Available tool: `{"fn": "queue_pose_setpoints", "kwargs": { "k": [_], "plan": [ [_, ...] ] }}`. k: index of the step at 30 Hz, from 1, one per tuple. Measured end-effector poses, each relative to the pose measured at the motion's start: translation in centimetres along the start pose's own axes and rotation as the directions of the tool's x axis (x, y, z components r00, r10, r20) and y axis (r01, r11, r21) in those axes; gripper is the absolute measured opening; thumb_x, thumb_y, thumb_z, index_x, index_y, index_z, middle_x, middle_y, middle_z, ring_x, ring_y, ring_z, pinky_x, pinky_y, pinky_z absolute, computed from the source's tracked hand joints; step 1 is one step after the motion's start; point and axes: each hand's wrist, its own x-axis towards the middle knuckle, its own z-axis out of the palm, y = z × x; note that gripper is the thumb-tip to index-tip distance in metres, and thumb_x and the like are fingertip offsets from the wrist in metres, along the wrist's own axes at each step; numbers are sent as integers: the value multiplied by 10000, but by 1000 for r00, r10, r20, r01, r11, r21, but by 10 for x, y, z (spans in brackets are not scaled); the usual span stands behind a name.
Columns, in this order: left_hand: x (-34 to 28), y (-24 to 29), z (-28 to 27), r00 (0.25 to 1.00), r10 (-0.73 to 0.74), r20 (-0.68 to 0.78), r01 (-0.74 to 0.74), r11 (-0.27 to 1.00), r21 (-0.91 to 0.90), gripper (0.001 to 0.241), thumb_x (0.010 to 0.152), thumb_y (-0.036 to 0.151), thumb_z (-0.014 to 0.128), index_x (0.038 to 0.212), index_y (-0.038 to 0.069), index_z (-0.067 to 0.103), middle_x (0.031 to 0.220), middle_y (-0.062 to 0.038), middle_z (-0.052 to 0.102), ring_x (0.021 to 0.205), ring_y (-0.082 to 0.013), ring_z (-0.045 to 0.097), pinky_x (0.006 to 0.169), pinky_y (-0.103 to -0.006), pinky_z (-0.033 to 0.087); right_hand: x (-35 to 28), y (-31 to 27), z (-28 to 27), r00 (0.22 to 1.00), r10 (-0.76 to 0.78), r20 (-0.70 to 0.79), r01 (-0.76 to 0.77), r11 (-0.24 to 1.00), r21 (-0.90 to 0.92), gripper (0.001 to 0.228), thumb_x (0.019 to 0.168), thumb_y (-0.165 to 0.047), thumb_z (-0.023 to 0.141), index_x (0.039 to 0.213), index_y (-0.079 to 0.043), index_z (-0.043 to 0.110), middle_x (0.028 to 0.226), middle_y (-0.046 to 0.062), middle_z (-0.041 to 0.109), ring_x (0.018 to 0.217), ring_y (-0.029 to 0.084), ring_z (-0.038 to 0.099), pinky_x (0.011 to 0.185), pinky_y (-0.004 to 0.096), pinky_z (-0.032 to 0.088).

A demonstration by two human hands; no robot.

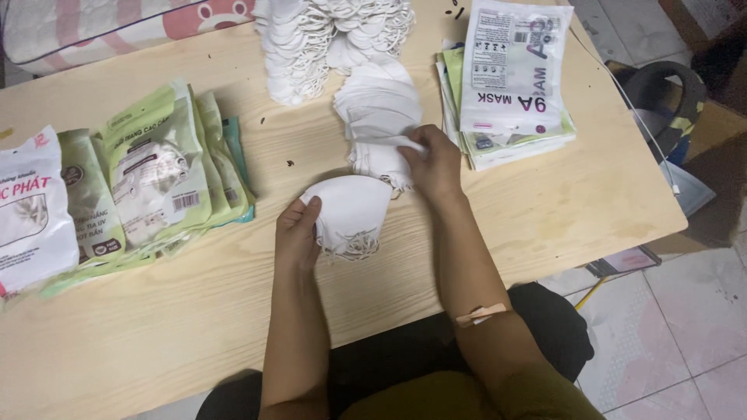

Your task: Manually inserting individual face masks into plastic packaging bags on a table

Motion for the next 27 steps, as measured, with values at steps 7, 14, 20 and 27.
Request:
{"fn": "queue_pose_setpoints", "kwargs": {
  "k": [7, 14, 20, 27],
  "plan": [
    [-1, 7, 3, 1000, -19, 8, 19, 1000, 23, 250, 978, 100, 693, 1175, -56, 697, 972, -204, 762, 806, -254, 760, 761, -372, 618, 5, -6, -5, 997, 19, -71, 2, 958, 286, 305, 775, -16, 888, 1013, -92, 713, 852, 150, 713, 878, 337, 735, 836, 418, 566],
    [7, -10, -11, 1000, -2, -27, 3, 999, 32, 243, 982, 93, 686, 1176, -53, 700, 966, -194, 764, 820, -248, 763, 760, -360, 620, 1, 6, -12, 982, 189, 0, -112, 583, 804, 216, 939, -6, 723, 1029, -104, 553, 814, 17, 630, 691, 131, 676, 635, 235, 575],
    [15, -14, -17, 998, -41, -39, 42, 999, 17, 281, 998, 117, 673, 1240, -26, 685, 1031, -190, 760, 883, -256, 766, 802, -373, 620, -15, -31, 3, 926, 162, 341, -374, 517, 770, 288, 878, -73, 793, 1067, -78, 575, 782, 13, 613, 637, 133, 683, 576, 237, 581],
    [13, -7, -13, 994, -96, -44, 93, 994, -49, 359, 1014, 188, 663, 1323, 7, 645, 1112, -182, 755, 968, -275, 766, 858, -408, 624, -24, 8, 42, 843, 105, 528, -453, 668, 590, 228, 877, -128, 815, 970, -63, 617, 663, -27, 579, 534, 73, 593, 479, 162, 476]
  ]
}}
